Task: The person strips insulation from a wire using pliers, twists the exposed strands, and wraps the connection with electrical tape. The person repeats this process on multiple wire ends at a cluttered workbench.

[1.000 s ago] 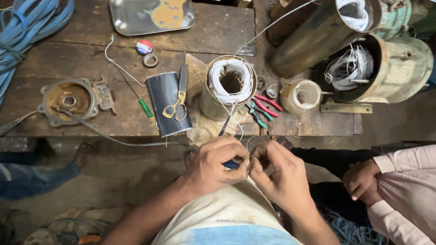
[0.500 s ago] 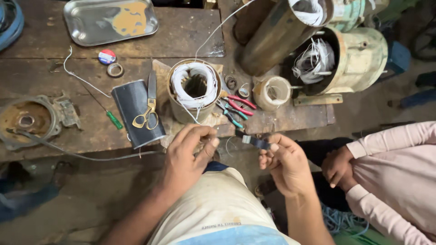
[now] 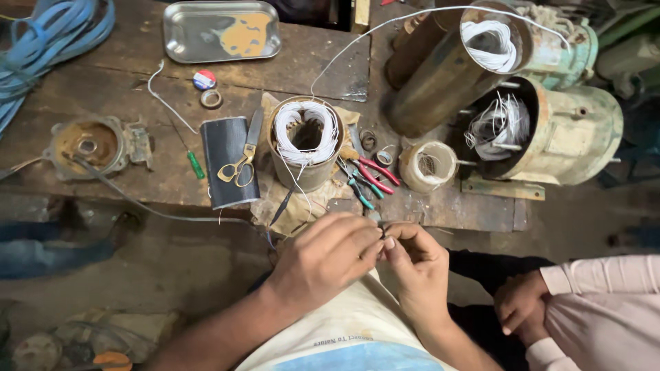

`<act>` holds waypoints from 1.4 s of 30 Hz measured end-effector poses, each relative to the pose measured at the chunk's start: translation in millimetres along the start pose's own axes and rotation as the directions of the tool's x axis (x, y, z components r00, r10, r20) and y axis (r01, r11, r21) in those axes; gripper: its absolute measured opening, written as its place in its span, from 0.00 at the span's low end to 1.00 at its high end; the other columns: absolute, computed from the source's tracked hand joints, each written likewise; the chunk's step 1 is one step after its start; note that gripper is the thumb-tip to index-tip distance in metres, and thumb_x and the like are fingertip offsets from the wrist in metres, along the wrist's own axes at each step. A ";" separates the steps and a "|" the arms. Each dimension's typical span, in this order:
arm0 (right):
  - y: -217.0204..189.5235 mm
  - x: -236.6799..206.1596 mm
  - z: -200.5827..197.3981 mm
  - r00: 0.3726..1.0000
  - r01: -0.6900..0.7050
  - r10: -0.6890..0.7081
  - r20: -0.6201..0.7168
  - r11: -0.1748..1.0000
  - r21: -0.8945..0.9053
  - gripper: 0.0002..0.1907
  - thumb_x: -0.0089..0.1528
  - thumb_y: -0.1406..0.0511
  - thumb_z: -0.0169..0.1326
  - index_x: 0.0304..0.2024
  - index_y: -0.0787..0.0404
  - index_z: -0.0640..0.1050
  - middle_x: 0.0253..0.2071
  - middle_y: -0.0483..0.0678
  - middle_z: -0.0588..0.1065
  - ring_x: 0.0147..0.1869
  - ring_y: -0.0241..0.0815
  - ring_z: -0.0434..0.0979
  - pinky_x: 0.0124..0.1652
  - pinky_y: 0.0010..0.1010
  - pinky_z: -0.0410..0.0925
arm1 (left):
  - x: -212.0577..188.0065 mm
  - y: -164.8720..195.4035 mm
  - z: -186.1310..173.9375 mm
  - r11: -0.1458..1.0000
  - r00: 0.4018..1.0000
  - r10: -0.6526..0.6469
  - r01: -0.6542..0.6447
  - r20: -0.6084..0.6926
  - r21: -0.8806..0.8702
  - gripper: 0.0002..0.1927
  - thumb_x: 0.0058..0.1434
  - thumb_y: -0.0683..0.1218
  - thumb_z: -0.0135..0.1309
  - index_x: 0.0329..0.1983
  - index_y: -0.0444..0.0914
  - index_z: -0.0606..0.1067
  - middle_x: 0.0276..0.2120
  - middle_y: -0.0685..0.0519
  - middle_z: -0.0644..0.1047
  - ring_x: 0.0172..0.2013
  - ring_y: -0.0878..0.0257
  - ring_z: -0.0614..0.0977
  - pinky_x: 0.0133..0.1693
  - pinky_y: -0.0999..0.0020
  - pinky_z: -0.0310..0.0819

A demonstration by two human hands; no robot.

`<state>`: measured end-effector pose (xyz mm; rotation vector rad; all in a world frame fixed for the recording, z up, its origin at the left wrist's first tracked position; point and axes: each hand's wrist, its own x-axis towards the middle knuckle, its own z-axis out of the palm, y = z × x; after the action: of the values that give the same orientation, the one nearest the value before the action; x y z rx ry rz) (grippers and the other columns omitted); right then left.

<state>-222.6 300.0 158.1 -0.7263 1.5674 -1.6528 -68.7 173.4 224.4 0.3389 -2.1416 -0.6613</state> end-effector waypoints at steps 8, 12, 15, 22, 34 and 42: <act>8.4 6.6 -47.7 0.990 0.093 -0.092 0.108 0.996 -0.005 0.03 0.66 0.72 0.56 0.40 0.68 0.76 0.41 0.44 0.75 0.44 0.29 0.73 0.46 0.22 0.68 | -2.9 23.2 55.5 0.989 0.999 0.039 -0.033 -0.038 0.143 0.05 0.59 0.38 0.64 0.35 0.36 0.78 0.39 0.51 0.81 0.42 0.56 0.84 0.47 0.61 0.81; 4.2 10.7 -71.6 0.979 0.111 -0.099 0.176 0.992 -0.058 0.03 0.63 0.72 0.56 0.39 0.67 0.76 0.39 0.44 0.75 0.43 0.29 0.73 0.44 0.22 0.69 | -10.2 34.0 84.1 0.982 0.980 -0.188 0.186 -0.071 -0.044 0.05 0.59 0.40 0.64 0.37 0.36 0.80 0.38 0.51 0.81 0.41 0.56 0.84 0.44 0.64 0.81; -2.4 10.9 -84.6 0.937 0.324 -0.253 0.242 0.890 -0.322 0.03 0.60 0.72 0.58 0.35 0.66 0.76 0.36 0.45 0.76 0.36 0.31 0.73 0.39 0.21 0.69 | -20.0 46.7 96.0 0.967 0.965 -0.252 0.249 -0.071 -0.058 0.08 0.60 0.42 0.64 0.40 0.35 0.79 0.40 0.50 0.82 0.42 0.53 0.84 0.45 0.63 0.80; -12.8 8.9 -107.3 0.836 0.502 -0.336 0.434 0.787 -0.357 0.05 0.57 0.72 0.59 0.33 0.66 0.75 0.35 0.46 0.77 0.36 0.33 0.75 0.39 0.22 0.69 | -34.3 71.3 116.1 0.956 0.952 -0.291 0.294 -0.092 0.023 0.06 0.56 0.39 0.61 0.36 0.33 0.77 0.35 0.47 0.80 0.38 0.50 0.83 0.42 0.60 0.79; -13.2 19.9 -110.1 0.814 0.471 -0.281 0.508 0.831 -0.295 0.05 0.55 0.74 0.58 0.33 0.66 0.76 0.35 0.46 0.78 0.36 0.33 0.75 0.37 0.23 0.69 | -43.8 71.2 118.2 0.846 0.856 -0.514 0.495 -0.053 -0.199 0.08 0.64 0.44 0.61 0.40 0.34 0.79 0.37 0.46 0.82 0.38 0.54 0.86 0.41 0.64 0.80; 38.2 28.0 -119.3 0.825 0.031 0.037 0.565 0.993 -0.111 0.02 0.60 0.73 0.55 0.36 0.65 0.75 0.35 0.44 0.75 0.37 0.31 0.72 0.38 0.23 0.68 | -74.9 48.7 117.0 0.499 0.607 -0.787 0.734 0.114 -0.460 0.08 0.68 0.45 0.53 0.42 0.35 0.75 0.33 0.50 0.82 0.33 0.67 0.82 0.35 0.71 0.76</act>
<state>-330.5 346.5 106.3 -1.1537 1.2263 -1.1866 -117.0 287.1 144.4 1.0660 -1.5530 -1.5984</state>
